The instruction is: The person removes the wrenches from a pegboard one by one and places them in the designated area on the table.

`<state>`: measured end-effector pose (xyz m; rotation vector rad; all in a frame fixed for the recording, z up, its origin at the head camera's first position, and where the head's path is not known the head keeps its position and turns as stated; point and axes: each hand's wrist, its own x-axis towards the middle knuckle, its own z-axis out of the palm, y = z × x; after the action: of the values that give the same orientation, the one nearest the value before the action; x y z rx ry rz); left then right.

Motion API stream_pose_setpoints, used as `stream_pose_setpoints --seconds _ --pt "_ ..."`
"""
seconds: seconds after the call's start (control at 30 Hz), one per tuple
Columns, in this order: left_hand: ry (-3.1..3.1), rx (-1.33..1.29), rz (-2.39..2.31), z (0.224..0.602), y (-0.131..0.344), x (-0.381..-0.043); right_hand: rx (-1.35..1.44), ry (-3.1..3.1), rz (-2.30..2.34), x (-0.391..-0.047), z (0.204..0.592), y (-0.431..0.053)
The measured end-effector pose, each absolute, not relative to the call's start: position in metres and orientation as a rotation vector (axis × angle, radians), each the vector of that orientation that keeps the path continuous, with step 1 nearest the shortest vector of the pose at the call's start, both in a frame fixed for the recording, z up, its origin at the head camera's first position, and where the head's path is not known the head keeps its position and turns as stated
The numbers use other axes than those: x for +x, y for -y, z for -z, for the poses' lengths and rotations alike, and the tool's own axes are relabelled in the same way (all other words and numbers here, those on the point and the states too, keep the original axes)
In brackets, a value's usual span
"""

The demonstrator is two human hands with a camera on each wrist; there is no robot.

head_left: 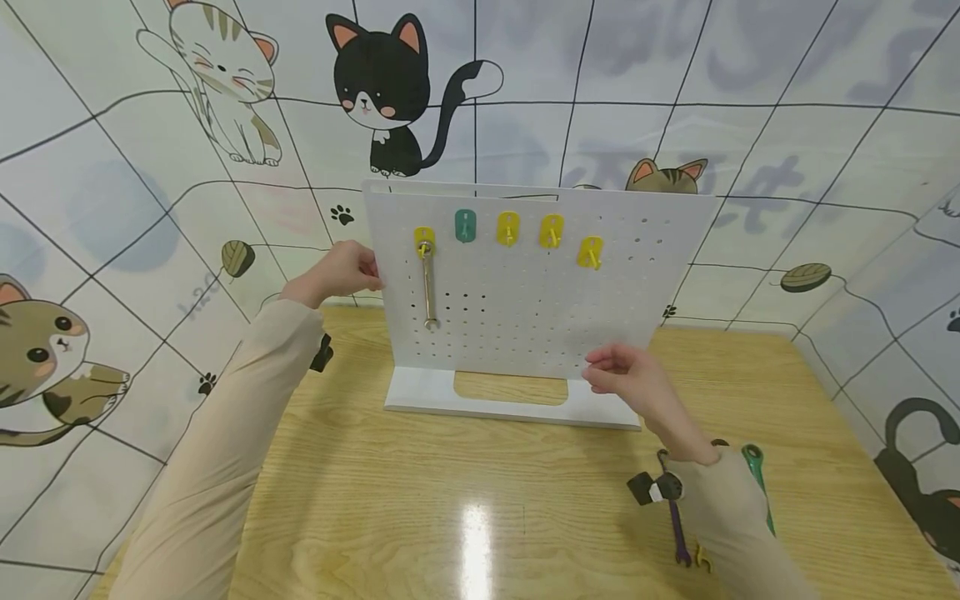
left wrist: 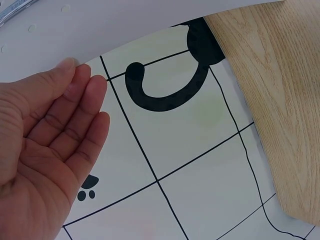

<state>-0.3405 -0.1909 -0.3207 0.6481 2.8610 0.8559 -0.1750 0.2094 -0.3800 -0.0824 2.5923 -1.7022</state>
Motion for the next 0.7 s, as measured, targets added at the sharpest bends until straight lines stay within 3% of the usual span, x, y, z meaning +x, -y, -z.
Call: stream_pose_setpoints --seconds 0.7 --pt "-2.86 0.647 -0.857 0.322 0.192 -0.343 -0.264 -2.474 1.78 -0.207 0.374 -0.151"
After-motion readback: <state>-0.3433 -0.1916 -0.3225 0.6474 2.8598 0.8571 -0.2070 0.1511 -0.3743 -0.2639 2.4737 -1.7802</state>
